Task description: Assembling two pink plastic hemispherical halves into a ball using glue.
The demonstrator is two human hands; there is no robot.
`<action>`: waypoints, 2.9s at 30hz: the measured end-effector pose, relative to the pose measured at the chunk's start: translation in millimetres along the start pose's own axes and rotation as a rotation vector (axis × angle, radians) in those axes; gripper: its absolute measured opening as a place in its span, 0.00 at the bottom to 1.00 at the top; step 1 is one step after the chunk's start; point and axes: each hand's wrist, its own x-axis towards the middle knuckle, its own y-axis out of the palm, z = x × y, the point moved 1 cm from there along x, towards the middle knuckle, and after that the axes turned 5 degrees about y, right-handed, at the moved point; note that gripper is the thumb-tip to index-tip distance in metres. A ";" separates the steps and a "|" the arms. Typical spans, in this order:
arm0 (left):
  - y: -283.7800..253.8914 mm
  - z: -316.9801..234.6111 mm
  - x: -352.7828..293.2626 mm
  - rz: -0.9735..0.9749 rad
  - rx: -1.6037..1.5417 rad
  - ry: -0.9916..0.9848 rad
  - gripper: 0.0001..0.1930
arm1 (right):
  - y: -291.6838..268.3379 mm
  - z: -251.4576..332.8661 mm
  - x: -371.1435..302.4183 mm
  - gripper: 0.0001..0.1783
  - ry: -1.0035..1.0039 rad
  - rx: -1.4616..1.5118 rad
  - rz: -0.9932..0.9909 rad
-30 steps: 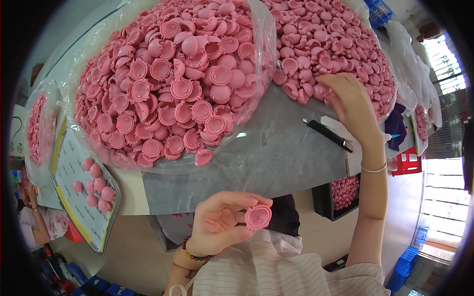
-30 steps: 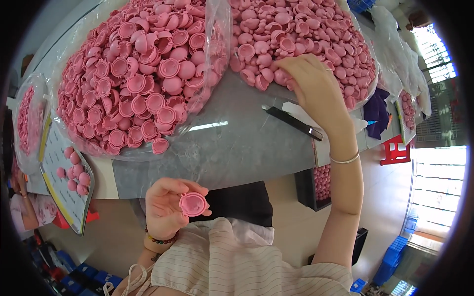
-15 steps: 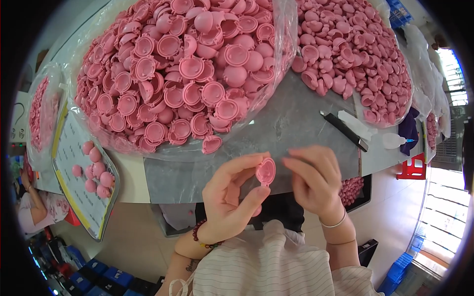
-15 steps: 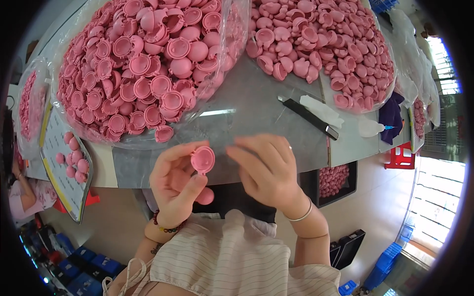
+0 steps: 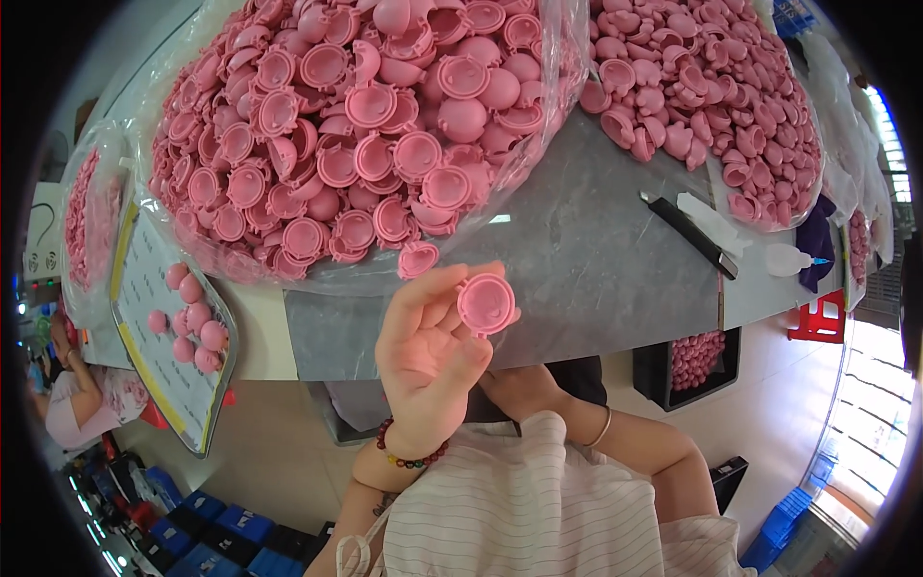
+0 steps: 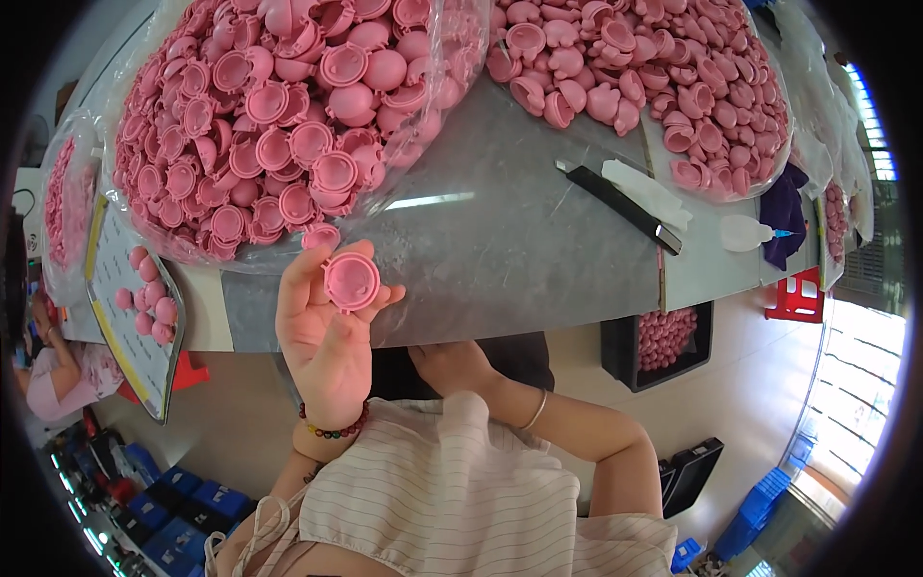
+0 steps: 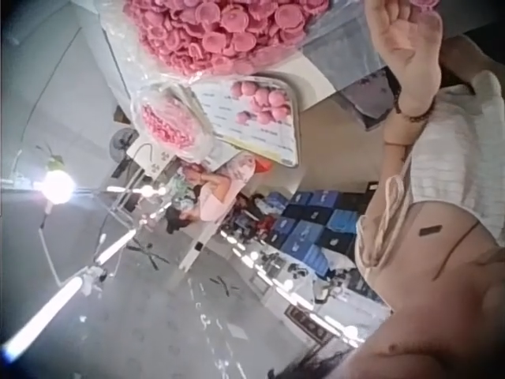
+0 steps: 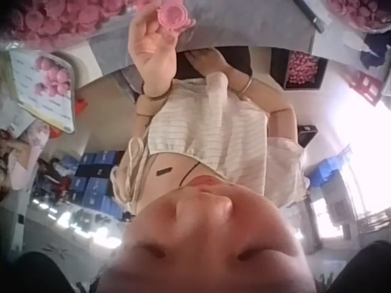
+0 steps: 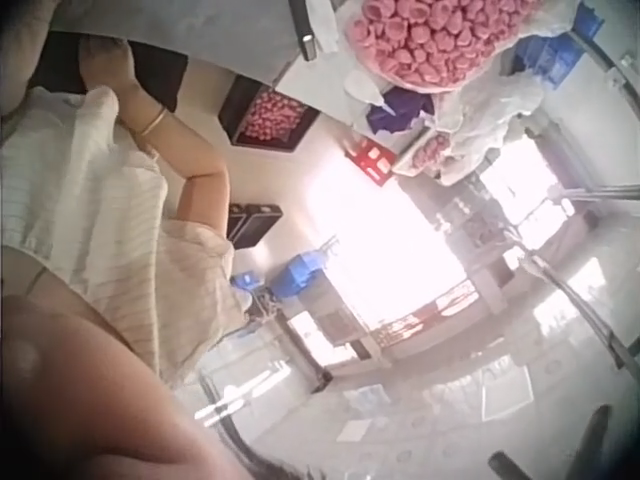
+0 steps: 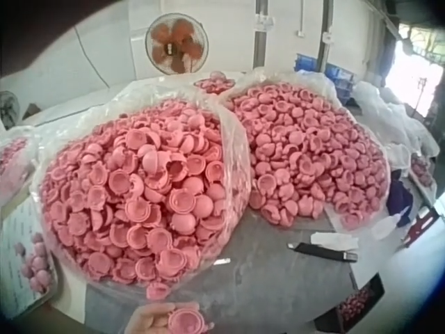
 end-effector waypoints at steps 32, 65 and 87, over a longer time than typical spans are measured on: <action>7.1 -9.9 -4.4 0.125 0.170 -0.125 0.22 | -181.9 -33.6 32.1 0.17 0.260 0.368 -0.416; 4.9 -13.2 0.3 0.293 0.536 0.177 0.22 | -171.9 -35.3 2.8 0.11 0.113 0.310 -0.845; 1.1 -8.5 -2.5 0.198 -0.365 -0.406 0.29 | -219.5 -160.8 -45.1 0.17 0.690 0.253 -1.258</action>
